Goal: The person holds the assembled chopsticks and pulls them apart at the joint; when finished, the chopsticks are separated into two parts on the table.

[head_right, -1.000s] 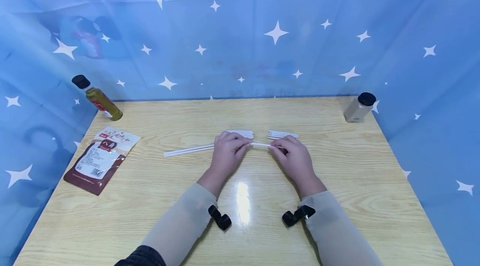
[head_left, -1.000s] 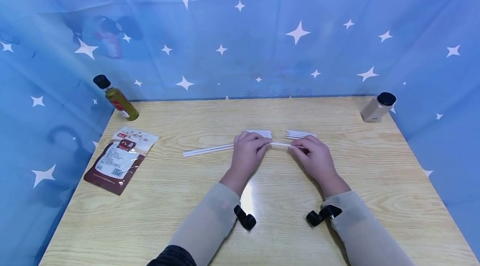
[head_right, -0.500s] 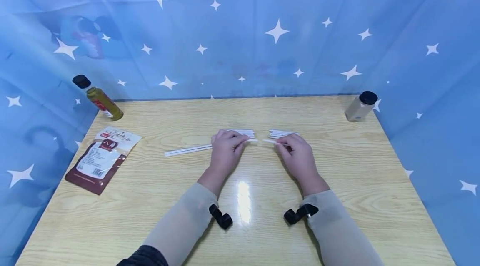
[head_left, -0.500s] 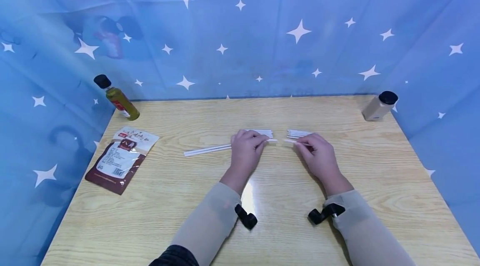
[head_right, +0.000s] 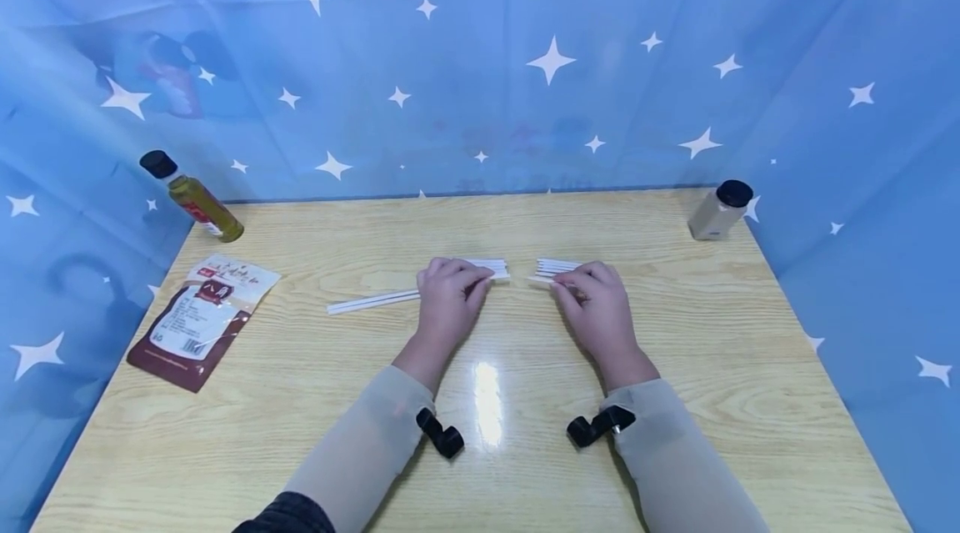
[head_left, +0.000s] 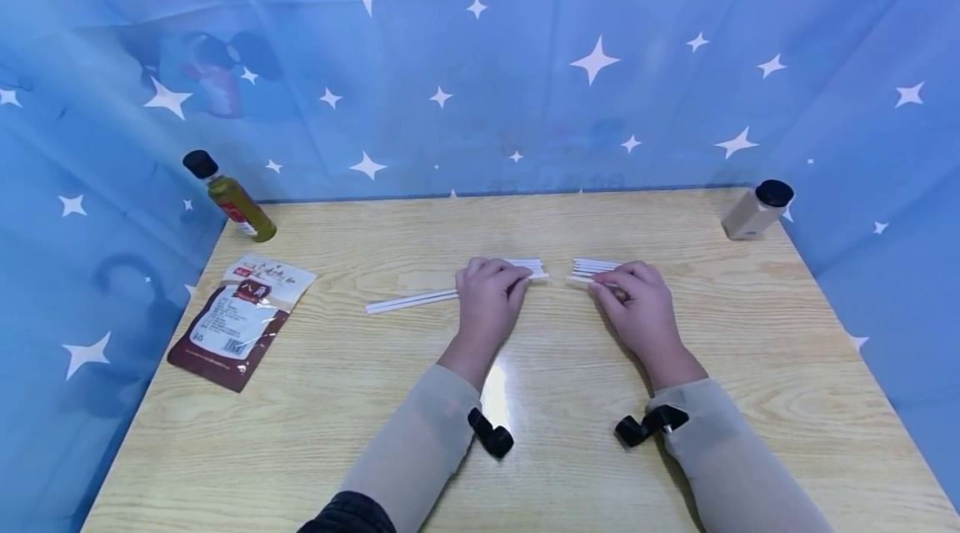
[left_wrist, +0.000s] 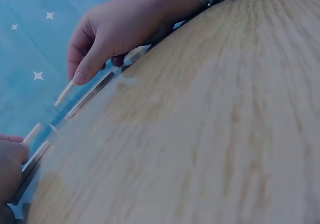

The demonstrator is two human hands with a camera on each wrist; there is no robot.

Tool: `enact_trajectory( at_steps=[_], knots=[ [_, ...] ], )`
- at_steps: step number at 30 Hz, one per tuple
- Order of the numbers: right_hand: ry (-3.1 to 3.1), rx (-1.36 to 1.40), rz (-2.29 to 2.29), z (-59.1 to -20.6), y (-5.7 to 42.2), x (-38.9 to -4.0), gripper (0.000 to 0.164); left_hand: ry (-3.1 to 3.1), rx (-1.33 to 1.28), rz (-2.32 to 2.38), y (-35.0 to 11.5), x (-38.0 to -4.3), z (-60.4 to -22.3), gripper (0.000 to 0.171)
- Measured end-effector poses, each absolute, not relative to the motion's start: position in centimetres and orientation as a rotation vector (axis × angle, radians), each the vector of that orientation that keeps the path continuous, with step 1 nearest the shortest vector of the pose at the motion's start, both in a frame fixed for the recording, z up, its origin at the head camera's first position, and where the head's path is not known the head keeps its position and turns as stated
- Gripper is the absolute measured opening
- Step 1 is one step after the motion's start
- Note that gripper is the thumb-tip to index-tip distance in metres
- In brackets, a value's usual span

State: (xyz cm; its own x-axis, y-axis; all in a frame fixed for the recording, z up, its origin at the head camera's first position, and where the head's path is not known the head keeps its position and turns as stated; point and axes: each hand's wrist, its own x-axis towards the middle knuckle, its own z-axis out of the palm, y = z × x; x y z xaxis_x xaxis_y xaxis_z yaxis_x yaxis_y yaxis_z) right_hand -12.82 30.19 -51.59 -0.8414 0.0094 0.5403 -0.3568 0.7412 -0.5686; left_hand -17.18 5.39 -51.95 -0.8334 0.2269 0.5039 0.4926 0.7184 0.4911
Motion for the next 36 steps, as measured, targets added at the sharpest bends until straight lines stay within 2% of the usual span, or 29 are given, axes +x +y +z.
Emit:
enact_trajectory(
  at_steps=[36],
  knots=[
    [-2.455, 0.186, 0.88, -51.8, 30.65, -13.79, 0.009, -2.598, -0.517, -0.756, 6.08, -17.63, -52.04, 0.006]
  ],
)
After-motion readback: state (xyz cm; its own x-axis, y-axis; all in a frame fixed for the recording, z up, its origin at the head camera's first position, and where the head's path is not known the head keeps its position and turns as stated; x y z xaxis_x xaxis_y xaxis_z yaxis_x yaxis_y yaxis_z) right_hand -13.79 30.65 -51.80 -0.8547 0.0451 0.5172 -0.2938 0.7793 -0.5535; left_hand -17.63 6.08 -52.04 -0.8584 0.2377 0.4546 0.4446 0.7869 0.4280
